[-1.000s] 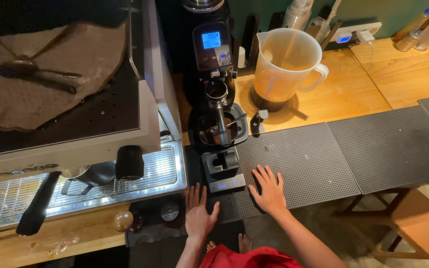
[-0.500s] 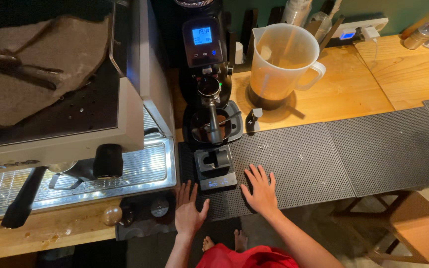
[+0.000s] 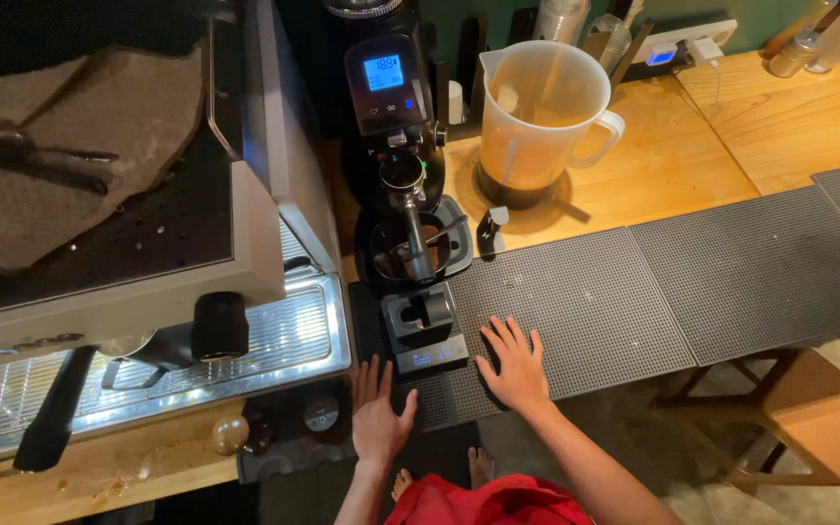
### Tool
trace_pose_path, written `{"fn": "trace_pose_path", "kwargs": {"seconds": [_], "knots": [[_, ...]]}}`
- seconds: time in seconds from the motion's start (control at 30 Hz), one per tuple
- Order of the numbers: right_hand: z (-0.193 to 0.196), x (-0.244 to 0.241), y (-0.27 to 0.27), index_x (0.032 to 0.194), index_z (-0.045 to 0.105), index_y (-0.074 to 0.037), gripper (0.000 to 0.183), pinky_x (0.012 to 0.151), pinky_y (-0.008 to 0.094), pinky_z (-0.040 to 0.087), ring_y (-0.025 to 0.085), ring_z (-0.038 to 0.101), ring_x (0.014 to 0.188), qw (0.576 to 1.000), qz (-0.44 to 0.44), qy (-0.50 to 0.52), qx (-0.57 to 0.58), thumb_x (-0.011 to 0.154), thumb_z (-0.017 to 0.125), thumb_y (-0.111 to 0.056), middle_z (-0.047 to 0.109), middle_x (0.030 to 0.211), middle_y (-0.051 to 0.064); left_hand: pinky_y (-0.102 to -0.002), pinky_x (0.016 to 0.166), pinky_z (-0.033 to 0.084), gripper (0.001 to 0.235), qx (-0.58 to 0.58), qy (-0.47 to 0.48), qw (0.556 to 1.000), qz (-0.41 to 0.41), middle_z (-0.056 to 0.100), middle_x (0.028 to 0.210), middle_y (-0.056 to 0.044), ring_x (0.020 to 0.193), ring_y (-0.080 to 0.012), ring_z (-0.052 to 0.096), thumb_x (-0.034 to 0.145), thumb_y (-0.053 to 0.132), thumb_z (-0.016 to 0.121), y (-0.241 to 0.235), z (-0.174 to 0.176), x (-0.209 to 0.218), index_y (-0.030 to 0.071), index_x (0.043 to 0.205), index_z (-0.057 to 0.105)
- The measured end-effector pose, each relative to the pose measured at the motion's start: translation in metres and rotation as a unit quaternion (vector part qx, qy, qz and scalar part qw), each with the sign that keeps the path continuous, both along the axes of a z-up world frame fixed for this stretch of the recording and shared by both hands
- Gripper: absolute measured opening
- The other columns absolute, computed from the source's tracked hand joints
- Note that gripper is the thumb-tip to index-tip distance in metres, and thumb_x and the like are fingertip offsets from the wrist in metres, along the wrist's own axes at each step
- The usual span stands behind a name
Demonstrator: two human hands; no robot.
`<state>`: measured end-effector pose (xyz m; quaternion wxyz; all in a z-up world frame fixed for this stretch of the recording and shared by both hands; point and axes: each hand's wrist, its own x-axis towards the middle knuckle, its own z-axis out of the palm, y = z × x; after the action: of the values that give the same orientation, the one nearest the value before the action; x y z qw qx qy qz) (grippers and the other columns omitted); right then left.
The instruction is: The person prepares espresso by grinding coffee beans into a portafilter, tamping the grounds with a tamper, and wiping the portafilter with a cloth. The process is repeated multiple times, involving weighing the grounds and cleaning the equipment.
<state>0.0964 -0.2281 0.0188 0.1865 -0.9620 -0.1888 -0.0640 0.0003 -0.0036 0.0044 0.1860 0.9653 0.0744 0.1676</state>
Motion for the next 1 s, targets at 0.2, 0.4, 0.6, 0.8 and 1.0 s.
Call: {"fn": "trace_pose_path", "kwargs": {"seconds": [0.2,0.4,0.6,0.8,1.0], "knots": [[-0.001,0.000,0.002,0.131,0.050,-0.018,0.049,0.109,0.055,0.017,0.023,0.030,0.137,1.000,-0.003,0.008,-0.008,0.088,0.049,-0.042,0.041,0.144,0.000,-0.042,0.111,0.024,0.060,0.014,-0.007,1.000,0.005,0.042,0.142,-0.010,0.135,-0.0275,0.034,0.081,0.044,0.057,0.001,-0.001,0.000,0.010,0.129,0.051],[-0.003,0.000,0.004,0.132,0.048,-0.019,0.049,0.109,0.055,0.016,0.024,0.029,0.137,1.000,-0.006,0.017,-0.022,0.088,0.048,-0.042,0.040,0.145,0.000,-0.042,0.111,0.025,0.059,0.002,-0.016,1.000,0.004,0.042,0.141,-0.011,0.134,-0.0276,0.034,0.081,0.044,0.056,0.002,0.000,-0.001,0.010,0.129,0.051],[-0.005,-0.005,0.009,0.139,0.038,-0.017,0.052,0.111,0.056,0.007,0.024,0.017,0.142,0.997,-0.020,0.065,-0.044,0.093,0.038,-0.040,0.028,0.151,0.001,-0.042,0.110,0.024,0.061,0.003,-0.003,1.000,0.006,0.039,0.144,-0.009,0.135,-0.0266,0.032,0.080,0.045,0.057,0.003,-0.006,-0.001,0.011,0.130,0.050],[-0.002,-0.007,0.012,0.137,0.042,-0.018,0.050,0.111,0.055,0.010,0.023,0.021,0.141,0.998,-0.035,0.055,-0.021,0.091,0.041,-0.040,0.032,0.149,0.000,-0.043,0.110,0.023,0.061,-0.001,0.011,1.000,0.003,0.039,0.144,-0.010,0.136,-0.0269,0.031,0.081,0.045,0.055,0.004,-0.003,-0.001,0.011,0.131,0.049],[0.007,-0.008,0.014,0.135,0.044,-0.018,0.050,0.112,0.055,0.010,0.023,0.022,0.140,0.997,-0.037,0.064,-0.017,0.090,0.042,-0.038,0.034,0.148,0.000,-0.044,0.110,0.024,0.060,-0.001,-0.008,1.000,-0.006,0.041,0.142,-0.012,0.134,-0.0295,0.032,0.082,0.044,0.056,0.004,0.001,-0.001,0.008,0.130,0.050]]}}
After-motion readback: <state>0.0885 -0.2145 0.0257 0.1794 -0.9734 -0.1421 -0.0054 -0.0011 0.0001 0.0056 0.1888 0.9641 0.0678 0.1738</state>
